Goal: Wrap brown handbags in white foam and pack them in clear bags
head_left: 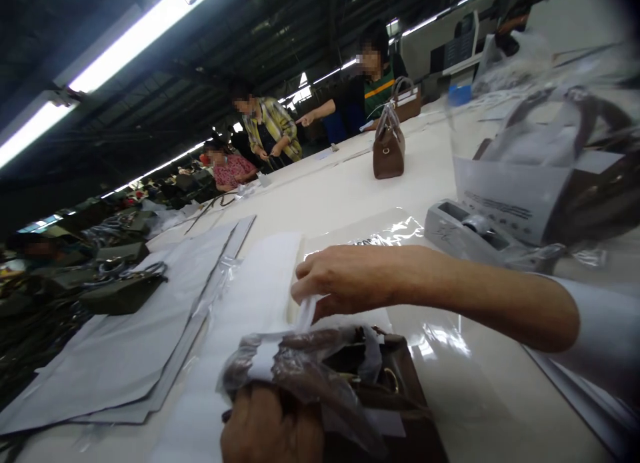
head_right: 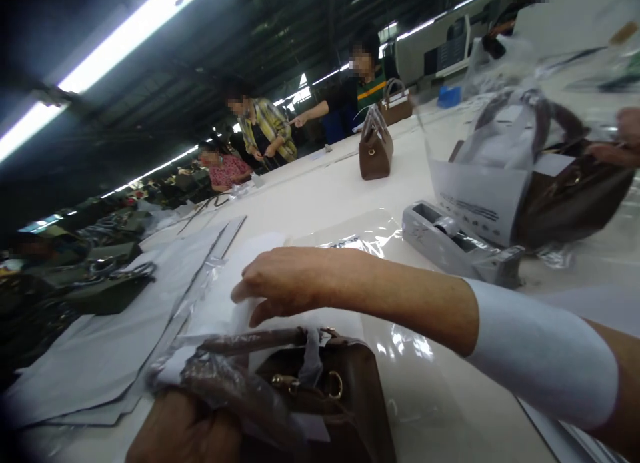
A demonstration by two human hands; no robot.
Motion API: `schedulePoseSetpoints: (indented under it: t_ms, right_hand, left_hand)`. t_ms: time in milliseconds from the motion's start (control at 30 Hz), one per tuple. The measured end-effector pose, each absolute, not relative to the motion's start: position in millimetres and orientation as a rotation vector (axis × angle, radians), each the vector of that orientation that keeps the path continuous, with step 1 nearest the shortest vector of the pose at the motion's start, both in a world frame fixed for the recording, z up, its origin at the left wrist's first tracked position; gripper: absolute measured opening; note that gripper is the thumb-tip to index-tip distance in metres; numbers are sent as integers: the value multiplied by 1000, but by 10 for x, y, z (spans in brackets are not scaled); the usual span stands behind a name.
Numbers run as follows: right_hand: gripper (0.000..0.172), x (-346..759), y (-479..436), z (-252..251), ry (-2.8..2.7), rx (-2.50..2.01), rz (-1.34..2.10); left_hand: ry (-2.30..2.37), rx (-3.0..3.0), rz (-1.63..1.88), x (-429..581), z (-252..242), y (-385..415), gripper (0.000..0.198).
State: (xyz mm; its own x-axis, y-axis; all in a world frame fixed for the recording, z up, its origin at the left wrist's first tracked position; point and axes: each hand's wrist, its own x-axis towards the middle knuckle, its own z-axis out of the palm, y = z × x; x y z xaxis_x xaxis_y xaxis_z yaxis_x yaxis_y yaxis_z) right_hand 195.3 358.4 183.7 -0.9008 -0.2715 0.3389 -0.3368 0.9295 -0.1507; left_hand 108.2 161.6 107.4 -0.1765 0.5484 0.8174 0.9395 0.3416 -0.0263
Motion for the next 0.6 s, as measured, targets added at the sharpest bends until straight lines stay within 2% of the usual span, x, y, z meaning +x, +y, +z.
schedulePoseSetpoints:
  t_ms: [167,333,433,500,567,600]
  right_hand:
    - [6,1856,3553,1842,-2862,473,222]
    - [12,1920,3424,1900,-2847,554,148]
    - [20,2164,3167,1852,-2704,85,195]
    - [33,2320,2898,1723,-2480,-258,185]
    - [48,2388,2633,1522,-2348,-355,99]
    - [49,2382,2529,1411,-2312,-369,51]
  left_hand:
    - [-1932,-1345,-839,1175,1061,1755,16]
    - [-2013,-1402,-981,1174,1036,1814,22]
    - [-2024,-1368,-1042,1179,1042,1820,19]
    - [-1988,-1399,-1054,1195,1063,1822,18]
    - [-1936,-1463,-1066,1220,1099,1817,18]
    - [-1922,-1485,-1067,1235,1119,1805,18]
